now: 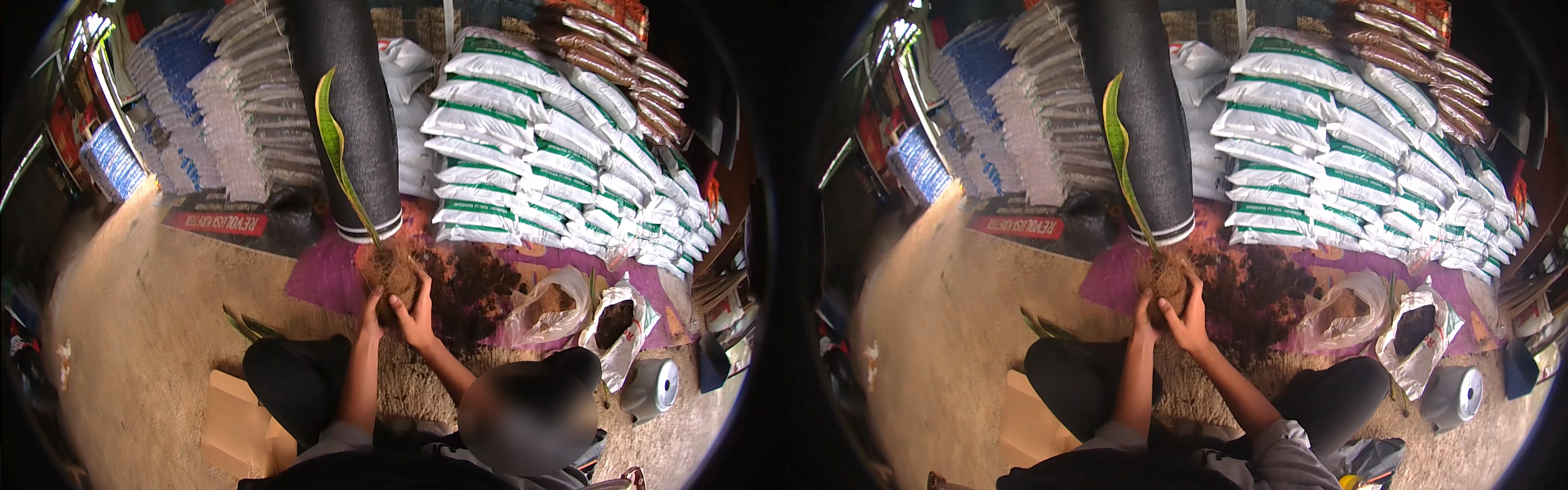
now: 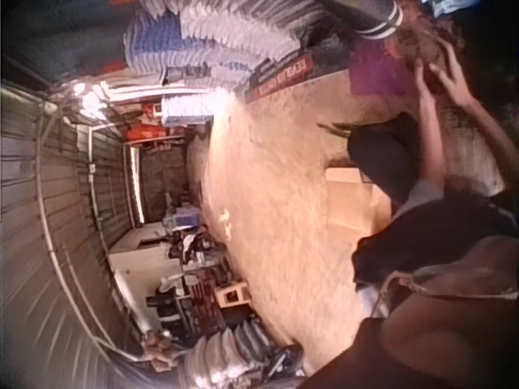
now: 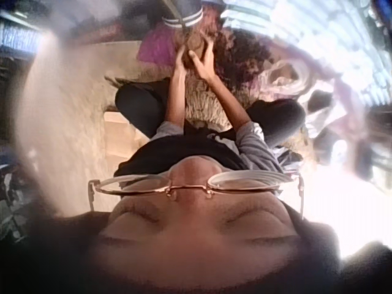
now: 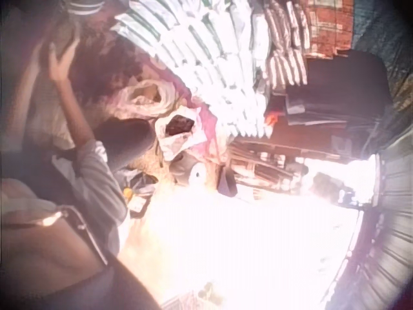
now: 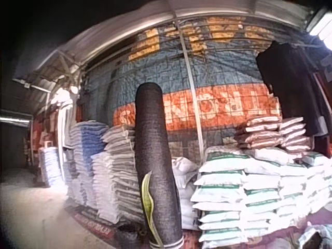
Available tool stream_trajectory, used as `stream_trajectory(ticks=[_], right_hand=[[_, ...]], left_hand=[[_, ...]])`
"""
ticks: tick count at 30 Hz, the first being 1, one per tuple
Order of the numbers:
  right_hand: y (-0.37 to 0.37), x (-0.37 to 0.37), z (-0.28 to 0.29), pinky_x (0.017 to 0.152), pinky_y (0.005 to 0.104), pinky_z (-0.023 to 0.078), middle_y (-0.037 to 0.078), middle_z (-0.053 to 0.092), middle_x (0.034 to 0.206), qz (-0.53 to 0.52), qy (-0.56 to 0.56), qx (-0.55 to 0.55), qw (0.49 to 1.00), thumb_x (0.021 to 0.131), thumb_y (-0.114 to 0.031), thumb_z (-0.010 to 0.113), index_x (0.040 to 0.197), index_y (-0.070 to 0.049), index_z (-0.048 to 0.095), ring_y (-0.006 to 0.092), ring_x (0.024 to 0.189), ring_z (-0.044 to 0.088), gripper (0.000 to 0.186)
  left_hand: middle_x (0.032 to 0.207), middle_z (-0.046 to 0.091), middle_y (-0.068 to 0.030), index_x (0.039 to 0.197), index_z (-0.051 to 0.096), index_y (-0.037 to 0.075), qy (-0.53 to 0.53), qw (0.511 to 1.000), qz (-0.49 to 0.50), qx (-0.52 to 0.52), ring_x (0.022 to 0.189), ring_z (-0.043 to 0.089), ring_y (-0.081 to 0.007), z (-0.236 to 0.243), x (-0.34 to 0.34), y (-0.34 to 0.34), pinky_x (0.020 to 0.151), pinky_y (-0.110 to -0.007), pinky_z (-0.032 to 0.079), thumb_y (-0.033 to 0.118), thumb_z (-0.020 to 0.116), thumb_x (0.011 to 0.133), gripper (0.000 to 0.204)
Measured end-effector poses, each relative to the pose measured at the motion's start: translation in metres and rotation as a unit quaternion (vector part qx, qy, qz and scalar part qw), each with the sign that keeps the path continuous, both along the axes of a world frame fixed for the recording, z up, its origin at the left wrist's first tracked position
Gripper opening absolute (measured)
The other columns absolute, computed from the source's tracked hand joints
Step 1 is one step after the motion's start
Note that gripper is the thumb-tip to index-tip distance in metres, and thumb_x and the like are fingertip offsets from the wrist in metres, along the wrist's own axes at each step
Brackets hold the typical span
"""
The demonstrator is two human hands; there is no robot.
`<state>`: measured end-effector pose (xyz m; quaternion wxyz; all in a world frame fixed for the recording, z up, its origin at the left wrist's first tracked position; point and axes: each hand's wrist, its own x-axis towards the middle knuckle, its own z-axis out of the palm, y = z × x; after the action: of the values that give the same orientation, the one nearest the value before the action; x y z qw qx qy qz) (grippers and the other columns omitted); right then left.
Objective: The person sits on the floor and wraps a plant's root ball with coir fiber by hand. They repeatedly pull strands from a nearby bag, wrap them around the roots, and tuck them in to form a compact bundle. The person then places the wrapped root ball into a cardboard box.
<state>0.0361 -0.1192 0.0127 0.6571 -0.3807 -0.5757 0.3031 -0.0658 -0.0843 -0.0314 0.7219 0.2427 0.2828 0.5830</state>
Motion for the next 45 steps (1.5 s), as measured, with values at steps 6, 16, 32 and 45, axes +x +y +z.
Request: stream_trajectory(ticks=[6,16,32,45], right_hand=[[0.021,0.022,-0.002,0.102,0.0379,0.029,0.019,0.036,0.131,0.004,-0.058,0.008,0.998,0.082,-0.016,0.058,0.131,0.000,0.029,0.0270,0.122,0.037,0.058],[0.021,0.037,0.035,0.095,0.0409,0.037,0.021,0.047,0.122,-0.026,-0.189,0.098,0.977,0.072,-0.015,0.069,0.116,0.001,0.048,0.0349,0.114,0.047,0.051],[0.038,0.019,-0.021,0.091,0.0365,0.039,0.025,0.050,0.115,0.018,-0.103,-0.097,0.990,0.084,-0.012,0.060,0.126,0.002,0.033,0.0300,0.108,0.052,0.052],[0.099,0.017,-0.049,0.082,0.0386,0.044,0.023,0.060,0.097,-0.003,-0.219,-0.132,0.967,0.084,-0.027,0.059,0.101,0.003,0.057,0.0354,0.093,0.057,0.035]], left_hand=[[0.112,0.056,-0.0122,0.120,0.050,0.003,0.088,0.993,0.014,-0.082,0.105,0.053,-0.0256,0.004,-0.002,0.007,0.088,-0.039,0.044,0.023,0.063,0.077,0.049],[0.112,0.056,-0.0090,0.120,0.049,0.003,0.068,0.984,-0.040,0.159,0.104,0.054,-0.0198,0.013,-0.011,0.010,0.086,-0.033,0.045,0.005,0.069,0.071,0.053],[0.116,0.055,-0.0111,0.123,0.047,0.007,-0.095,0.990,0.012,-0.105,0.105,0.054,-0.0268,-0.039,0.000,0.030,0.089,-0.042,0.045,0.032,0.053,0.084,0.047],[0.111,0.058,-0.0104,0.113,0.056,0.004,-0.020,0.987,0.016,-0.159,0.100,0.057,-0.0259,-0.069,-0.014,0.048,0.086,-0.040,0.047,0.027,0.059,0.081,0.040]])
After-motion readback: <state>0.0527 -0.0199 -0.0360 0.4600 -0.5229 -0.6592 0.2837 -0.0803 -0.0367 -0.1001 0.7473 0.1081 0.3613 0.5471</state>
